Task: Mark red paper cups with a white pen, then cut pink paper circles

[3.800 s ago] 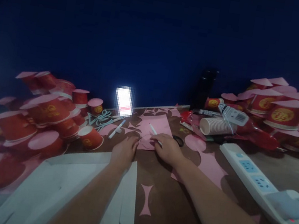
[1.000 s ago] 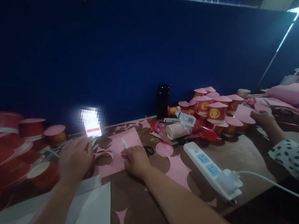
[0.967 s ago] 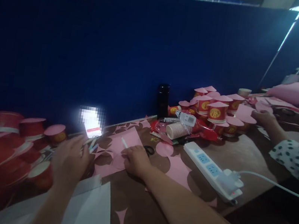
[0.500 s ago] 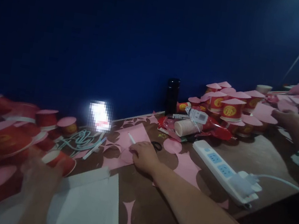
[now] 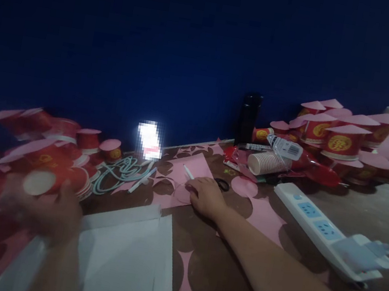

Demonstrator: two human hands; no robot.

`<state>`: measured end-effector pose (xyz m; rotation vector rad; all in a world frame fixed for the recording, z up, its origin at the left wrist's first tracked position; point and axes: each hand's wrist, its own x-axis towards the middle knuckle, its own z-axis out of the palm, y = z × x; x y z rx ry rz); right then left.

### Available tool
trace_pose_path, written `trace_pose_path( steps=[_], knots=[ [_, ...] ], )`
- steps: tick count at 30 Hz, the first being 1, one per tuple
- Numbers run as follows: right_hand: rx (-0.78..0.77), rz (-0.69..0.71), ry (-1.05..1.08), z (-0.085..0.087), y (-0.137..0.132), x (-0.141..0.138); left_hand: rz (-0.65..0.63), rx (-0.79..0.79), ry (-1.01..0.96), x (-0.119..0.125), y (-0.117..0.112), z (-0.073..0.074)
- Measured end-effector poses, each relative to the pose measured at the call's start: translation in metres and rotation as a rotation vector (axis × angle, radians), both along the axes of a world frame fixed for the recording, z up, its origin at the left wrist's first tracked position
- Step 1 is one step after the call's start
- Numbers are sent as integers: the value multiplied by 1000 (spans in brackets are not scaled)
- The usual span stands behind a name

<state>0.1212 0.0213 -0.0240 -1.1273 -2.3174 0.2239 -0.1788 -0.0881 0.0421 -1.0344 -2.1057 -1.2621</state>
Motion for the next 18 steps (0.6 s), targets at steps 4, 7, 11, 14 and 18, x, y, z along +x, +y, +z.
trace_pose_path(
  steps=[4,7,11,14,18],
  knots=[
    [3,-3,9,1,-1,-1,-96,-188,70,-7,11,-9],
    [0,0,14,1,-2,-1,-71,-331,49,-8,14,-13],
    [1,0,6,2,-2,-1,-126,-441,107,-10,16,-17],
    [1,-1,-6,3,-2,-1,-161,-405,124,-15,23,-25],
    [7,8,-10,2,-2,-1,-175,-346,94,-21,39,-36]
  ],
)
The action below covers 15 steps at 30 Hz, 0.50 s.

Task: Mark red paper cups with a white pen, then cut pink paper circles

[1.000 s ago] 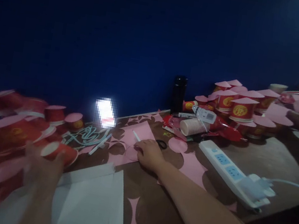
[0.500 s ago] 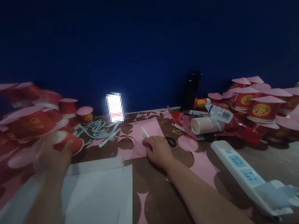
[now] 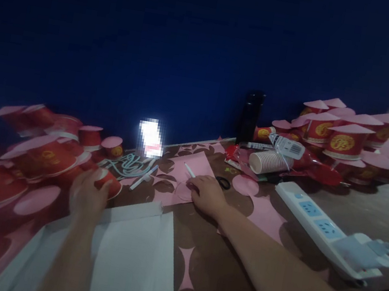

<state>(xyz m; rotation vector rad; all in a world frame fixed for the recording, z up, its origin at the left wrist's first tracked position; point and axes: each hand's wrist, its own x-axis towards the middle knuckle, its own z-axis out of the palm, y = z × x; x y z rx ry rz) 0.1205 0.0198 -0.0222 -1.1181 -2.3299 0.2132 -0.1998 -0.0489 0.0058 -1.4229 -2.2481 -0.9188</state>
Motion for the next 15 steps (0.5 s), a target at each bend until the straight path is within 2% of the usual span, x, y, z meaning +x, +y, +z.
trace_pose_path(
  steps=[5,7,9,12,15],
  knots=[
    [3,11,6,-2,1,0,26,60,31,5,9,-4],
    [3,7,8,-3,1,0,38,118,113,14,6,-1],
    [1,5,5,-2,1,0,-1,137,180,28,5,3],
    [-3,5,-6,-1,1,0,-242,-79,306,53,11,2],
    [-1,12,-2,-1,1,1,-335,-237,330,68,25,-6]
  ],
)
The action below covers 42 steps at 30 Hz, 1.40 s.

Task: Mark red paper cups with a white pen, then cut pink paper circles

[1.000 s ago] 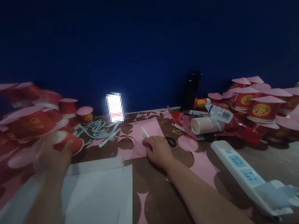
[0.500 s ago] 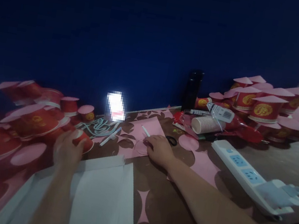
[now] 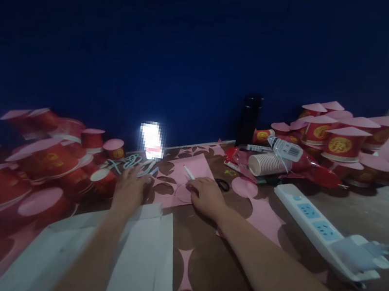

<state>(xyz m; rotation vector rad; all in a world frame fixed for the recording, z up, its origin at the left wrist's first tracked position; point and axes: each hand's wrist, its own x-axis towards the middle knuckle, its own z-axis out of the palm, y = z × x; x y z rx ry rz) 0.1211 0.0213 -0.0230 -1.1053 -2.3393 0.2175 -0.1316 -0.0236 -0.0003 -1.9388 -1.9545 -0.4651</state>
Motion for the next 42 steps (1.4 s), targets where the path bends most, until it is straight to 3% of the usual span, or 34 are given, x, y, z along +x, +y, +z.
trace_pose_path(
  steps=[6,9,12,18,22,25,27,29,32,38,42],
  knots=[
    [3,14,19,-2,1,2,116,-89,-29,-6,17,-13],
    [11,18,37,-4,1,1,171,-128,-26,-9,14,-12],
    [35,6,112,-3,2,1,151,-65,-4,-6,7,-7],
    [238,-243,452,11,13,22,84,52,-10,-9,1,-4],
    [265,-355,574,14,19,36,-53,-13,-85,19,-1,0],
    [209,-344,509,11,19,33,-378,-185,-91,68,-3,7],
    [149,-302,442,8,17,29,-503,-283,-15,102,-2,11],
    [120,-293,440,8,15,28,-485,-339,40,126,0,14],
    [101,-349,542,9,16,34,-439,-366,91,141,4,13],
    [46,-471,795,11,29,51,-305,-158,-80,129,12,2],
    [59,-475,752,11,28,50,-184,51,-190,115,18,0]
  ],
)
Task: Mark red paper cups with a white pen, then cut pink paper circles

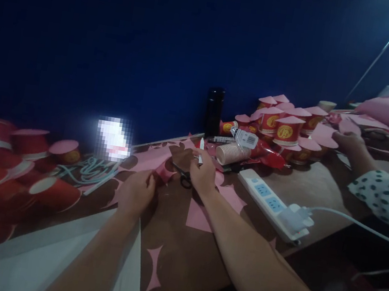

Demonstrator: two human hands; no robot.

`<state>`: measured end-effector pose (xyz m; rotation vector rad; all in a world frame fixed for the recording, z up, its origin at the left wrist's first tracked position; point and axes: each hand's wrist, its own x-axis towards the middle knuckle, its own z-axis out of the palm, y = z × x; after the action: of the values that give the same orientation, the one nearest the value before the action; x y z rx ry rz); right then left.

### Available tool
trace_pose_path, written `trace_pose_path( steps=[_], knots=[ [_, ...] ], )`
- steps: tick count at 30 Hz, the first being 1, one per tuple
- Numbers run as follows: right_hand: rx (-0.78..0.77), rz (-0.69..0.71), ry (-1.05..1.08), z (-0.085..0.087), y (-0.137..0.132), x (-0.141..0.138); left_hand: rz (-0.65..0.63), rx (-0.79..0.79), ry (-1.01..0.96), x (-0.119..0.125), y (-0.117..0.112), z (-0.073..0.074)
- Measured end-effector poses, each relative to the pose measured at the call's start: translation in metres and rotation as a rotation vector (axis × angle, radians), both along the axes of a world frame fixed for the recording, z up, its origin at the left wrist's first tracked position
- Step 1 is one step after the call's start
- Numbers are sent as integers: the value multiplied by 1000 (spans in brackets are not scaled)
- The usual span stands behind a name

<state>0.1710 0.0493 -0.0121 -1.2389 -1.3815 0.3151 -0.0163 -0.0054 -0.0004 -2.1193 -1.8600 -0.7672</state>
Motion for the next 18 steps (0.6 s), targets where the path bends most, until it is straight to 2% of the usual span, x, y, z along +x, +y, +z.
trace_pose_path(
  steps=[3,7,9,18],
  knots=[
    [-59,18,-215,2,-7,-4,12,74,-25,-5,2,-1],
    [-275,65,-630,3,-18,-12,-11,201,-35,-8,3,-4],
    [-336,58,-748,3,-23,-17,-17,241,-28,-9,3,-5],
    [-283,218,-885,8,-41,-36,-48,262,4,-11,5,-5]
  ],
)
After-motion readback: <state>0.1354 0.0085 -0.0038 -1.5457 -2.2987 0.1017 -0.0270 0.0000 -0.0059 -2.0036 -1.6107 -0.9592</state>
